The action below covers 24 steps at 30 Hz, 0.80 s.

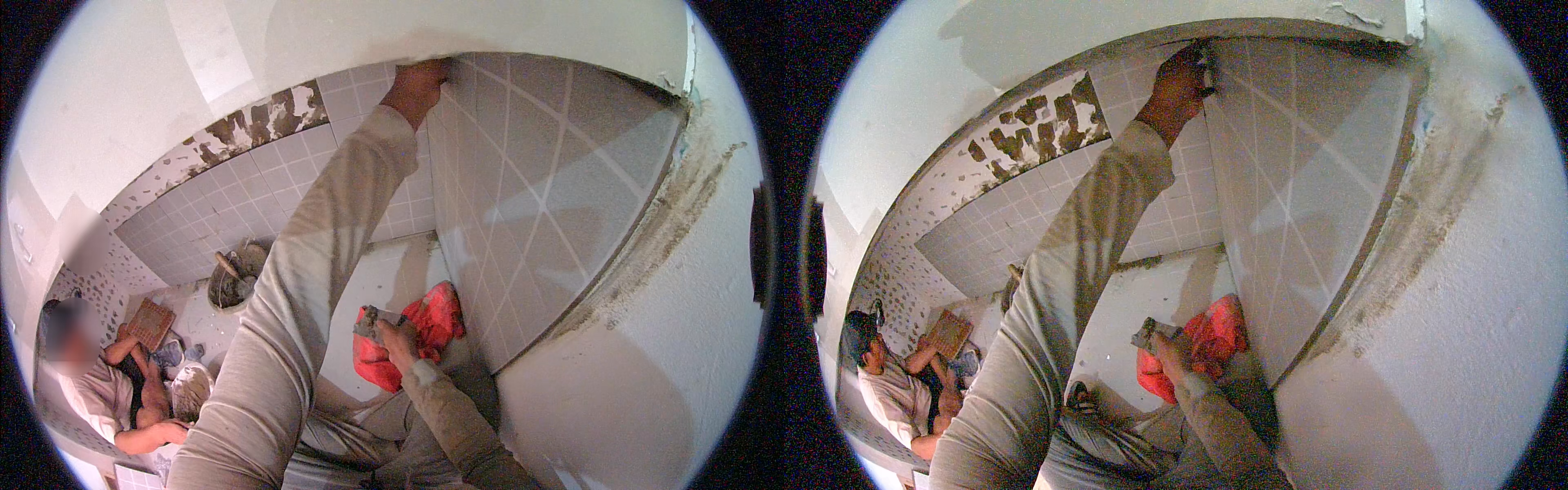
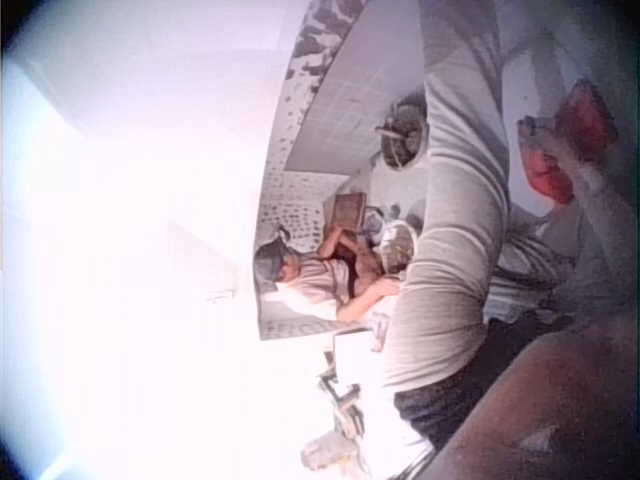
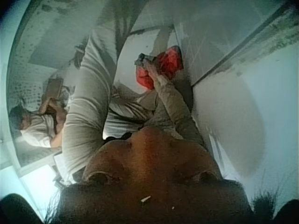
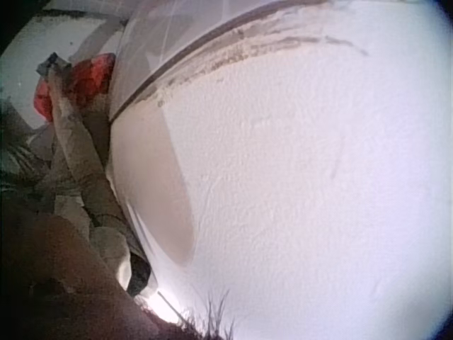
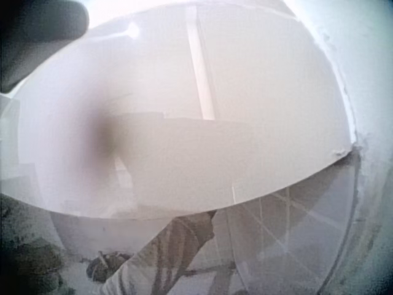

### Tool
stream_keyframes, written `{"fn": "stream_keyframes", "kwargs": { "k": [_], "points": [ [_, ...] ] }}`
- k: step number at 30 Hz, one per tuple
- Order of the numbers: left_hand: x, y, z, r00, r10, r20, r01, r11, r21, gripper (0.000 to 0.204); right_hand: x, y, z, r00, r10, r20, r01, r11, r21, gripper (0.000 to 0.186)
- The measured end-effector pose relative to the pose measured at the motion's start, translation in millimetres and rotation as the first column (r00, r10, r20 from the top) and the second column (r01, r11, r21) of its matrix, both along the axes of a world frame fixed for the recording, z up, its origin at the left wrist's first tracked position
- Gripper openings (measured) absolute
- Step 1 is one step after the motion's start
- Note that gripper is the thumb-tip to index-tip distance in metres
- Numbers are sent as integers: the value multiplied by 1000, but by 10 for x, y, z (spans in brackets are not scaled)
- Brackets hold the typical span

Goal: The person applies mortar to tiles and places them on a wall, pressing them into position and scraping away excess mortar.

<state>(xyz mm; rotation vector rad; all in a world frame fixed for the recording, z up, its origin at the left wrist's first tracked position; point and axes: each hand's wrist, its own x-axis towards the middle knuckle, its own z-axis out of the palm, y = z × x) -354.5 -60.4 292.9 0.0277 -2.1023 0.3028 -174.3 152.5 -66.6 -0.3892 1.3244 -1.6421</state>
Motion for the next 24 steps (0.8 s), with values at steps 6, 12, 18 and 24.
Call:
{"fn": "stream_keyframes", "kwargs": {
  "k": [6, 12, 18, 24],
  "points": [
    [640, 352, 25, 559, -248, -791, 690, -390, 610, 32, -32, -353, 131, 923, 113, 369, -21, 970, -244, 21],
    [2831, 753, -1774, 957, -155, -246, 259, 66, 964, 45, -46, -369, 255, 949, 115, 295, -101, 993, -62, 31],
    [4203, 1626, -3038, 985, 166, -33, 48, -83, 995, 63, 108, -21, 227, 973, 223, 61, -207, 957, -201, 21],
    [4153, 1985, -2778, 989, 148, -24, -30, 352, 936, 65, 294, 265, 541, 936, 247, -251, -287, 948, -139, 21]
  ]
}}
